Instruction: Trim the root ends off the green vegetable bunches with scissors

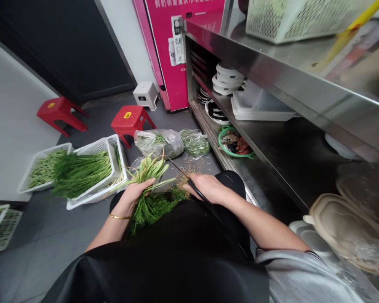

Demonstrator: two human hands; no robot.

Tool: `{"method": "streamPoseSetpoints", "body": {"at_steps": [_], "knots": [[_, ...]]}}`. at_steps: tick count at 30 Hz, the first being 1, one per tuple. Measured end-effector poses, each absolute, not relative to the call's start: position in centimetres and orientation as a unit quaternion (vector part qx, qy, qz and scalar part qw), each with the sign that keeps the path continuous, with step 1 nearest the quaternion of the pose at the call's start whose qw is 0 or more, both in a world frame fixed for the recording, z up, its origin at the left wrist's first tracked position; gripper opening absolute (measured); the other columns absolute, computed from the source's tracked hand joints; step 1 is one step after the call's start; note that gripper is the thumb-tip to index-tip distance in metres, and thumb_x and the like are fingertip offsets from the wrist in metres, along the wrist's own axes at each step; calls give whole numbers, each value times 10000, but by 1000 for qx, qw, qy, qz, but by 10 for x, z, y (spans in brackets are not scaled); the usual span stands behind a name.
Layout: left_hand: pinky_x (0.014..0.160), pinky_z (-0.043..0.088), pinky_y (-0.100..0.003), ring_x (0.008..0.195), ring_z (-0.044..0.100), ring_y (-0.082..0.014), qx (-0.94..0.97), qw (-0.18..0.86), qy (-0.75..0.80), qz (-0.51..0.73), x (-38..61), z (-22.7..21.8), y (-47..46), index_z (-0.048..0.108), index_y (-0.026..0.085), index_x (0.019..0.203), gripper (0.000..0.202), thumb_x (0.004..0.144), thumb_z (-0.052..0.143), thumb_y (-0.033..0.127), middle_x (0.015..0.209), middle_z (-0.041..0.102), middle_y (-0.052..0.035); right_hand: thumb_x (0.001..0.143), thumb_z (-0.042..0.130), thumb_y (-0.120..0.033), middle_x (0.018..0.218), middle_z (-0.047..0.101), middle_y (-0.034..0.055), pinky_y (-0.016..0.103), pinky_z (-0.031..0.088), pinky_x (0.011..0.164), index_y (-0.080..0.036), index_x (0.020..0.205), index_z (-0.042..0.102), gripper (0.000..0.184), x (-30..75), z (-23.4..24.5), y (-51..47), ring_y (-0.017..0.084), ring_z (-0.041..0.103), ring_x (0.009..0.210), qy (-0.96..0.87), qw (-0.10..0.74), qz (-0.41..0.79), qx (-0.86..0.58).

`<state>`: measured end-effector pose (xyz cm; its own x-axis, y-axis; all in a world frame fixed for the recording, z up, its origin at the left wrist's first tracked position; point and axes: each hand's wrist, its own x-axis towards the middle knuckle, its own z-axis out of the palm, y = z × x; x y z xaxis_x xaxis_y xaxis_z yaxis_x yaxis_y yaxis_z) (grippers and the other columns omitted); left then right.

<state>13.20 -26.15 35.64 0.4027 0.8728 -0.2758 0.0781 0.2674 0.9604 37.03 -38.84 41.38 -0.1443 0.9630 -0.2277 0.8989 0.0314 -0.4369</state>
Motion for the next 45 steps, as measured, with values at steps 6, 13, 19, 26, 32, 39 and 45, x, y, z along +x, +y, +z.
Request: {"method": "streamPoseSetpoints", "body": {"at_steps": [6,13,19,26,32,39,45], "knots": [[1015,433,-369,1172,562,-278,559,634,438,306,131,360,-263,642,165,1172,673,544,840,302,1201,656,-104,917,276,-623,817,692,130,285,367,590,-173,972,526,517,381,413,-384,272,677,794,-725,-56,185,-661],[985,460,-383,1067,626,-274,546,635,460,293,131,356,-261,679,154,1097,596,539,840,282,1131,691,-102,909,222,-649,852,703,168,316,394,618,-147,1045,530,604,384,410,-385,297,681,821,-715,-72,171,-674],[1005,439,-386,1126,595,-281,562,644,441,274,133,353,-262,654,160,1139,611,568,825,294,1189,660,-111,922,245,-611,840,707,161,312,391,608,-144,1049,535,564,383,408,-384,302,684,823,-722,-78,170,-666],[983,455,-382,1081,618,-277,557,630,455,294,131,349,-261,669,171,1117,576,574,820,285,1123,694,-97,941,328,-510,802,699,122,280,348,585,-179,965,545,396,387,405,-389,262,678,793,-702,-46,172,-689],[977,450,-414,1032,631,-294,549,621,477,292,136,348,-260,723,156,918,373,605,793,347,936,741,-92,949,330,-484,823,695,100,267,347,583,-189,953,495,338,366,411,-399,237,680,771,-745,13,223,-628],[996,426,-410,1059,617,-278,612,581,456,284,143,348,-262,707,160,987,364,673,736,342,1000,728,-88,940,282,-547,844,706,143,310,406,624,-148,1058,472,458,337,406,-382,284,684,798,-740,-51,192,-643],[993,434,-410,1037,631,-270,625,572,449,282,142,344,-264,691,166,1034,387,691,715,344,994,731,-74,946,277,-536,823,707,146,312,404,625,-141,1060,484,461,335,404,-376,288,684,804,-741,-62,177,-645]]}}
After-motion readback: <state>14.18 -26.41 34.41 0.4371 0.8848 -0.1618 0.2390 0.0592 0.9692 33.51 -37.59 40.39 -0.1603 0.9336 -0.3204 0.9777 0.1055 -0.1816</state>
